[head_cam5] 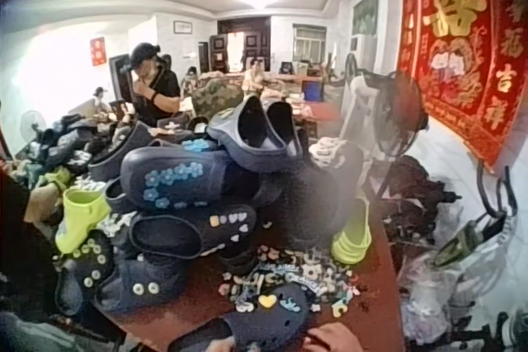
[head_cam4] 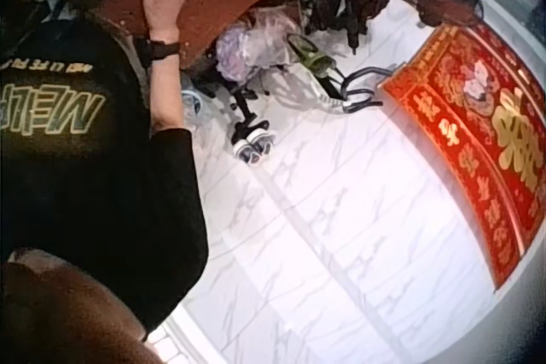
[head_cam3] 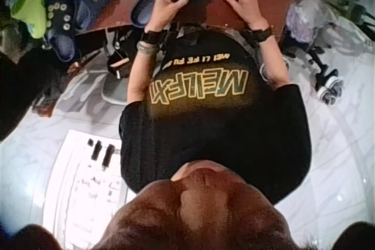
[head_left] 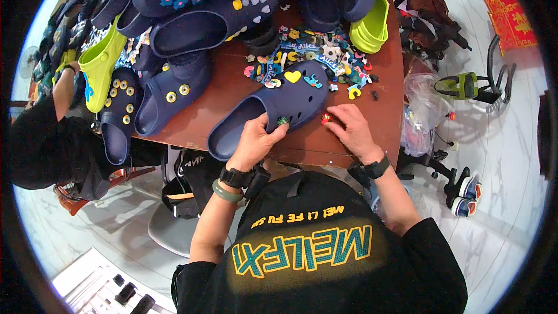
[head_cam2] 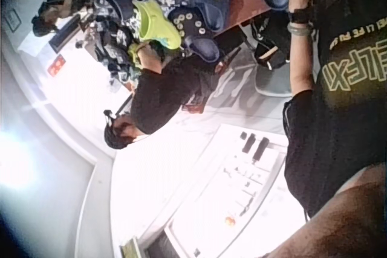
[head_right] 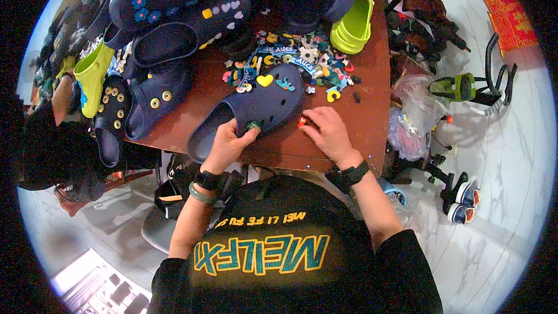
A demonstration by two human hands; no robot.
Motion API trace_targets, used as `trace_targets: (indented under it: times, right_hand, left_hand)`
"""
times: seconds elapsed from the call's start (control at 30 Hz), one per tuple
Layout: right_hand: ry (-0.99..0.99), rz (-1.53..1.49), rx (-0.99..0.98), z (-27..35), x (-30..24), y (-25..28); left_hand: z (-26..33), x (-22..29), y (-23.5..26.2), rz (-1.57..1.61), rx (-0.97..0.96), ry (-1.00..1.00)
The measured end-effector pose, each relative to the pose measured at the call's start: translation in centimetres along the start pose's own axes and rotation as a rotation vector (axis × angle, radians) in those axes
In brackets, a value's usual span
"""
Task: Attaching decorative charms to foam clogs.
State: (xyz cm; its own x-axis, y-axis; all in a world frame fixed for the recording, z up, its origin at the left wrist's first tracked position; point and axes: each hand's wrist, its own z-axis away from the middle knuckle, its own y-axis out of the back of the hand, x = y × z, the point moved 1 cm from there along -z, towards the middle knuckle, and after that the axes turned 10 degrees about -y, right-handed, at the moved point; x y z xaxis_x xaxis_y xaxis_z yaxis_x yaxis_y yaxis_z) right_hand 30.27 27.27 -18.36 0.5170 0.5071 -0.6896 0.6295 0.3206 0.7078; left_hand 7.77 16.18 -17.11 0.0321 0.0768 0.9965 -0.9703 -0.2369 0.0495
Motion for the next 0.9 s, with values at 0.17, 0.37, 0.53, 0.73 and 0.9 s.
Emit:
trace_targets:
  times: [0.17,0.37,0.53,0.73,0.9]
  right_hand:
    - [0.004,0.138,-0.078,-0.8,-0.6,-0.9]
    - [-0.252,-0.413,-0.083,-2.6,-3.9,-1.3]
    - [0.035,-0.239,-0.111,-4.5,-5.2,-1.2]
    - [-0.066,-0.220,-0.404,-5.4,-4.3,-1.0]
    - [-0.102,-0.090,-0.459,-5.5,-4.7,-0.5]
  left_hand:
    - [-0.3,0.0,0.2,-0.022,-0.035,0.011]
    - [-1.6,-0.2,0.5,0.007,-0.017,-0.021]
    - [-0.9,2.9,1.2,-0.163,-0.085,0.031]
    - [0.8,0.1,0.5,-0.173,-0.097,-0.029]
    - [0.7,-2.2,-0.1,-0.062,-0.091,-0.128]
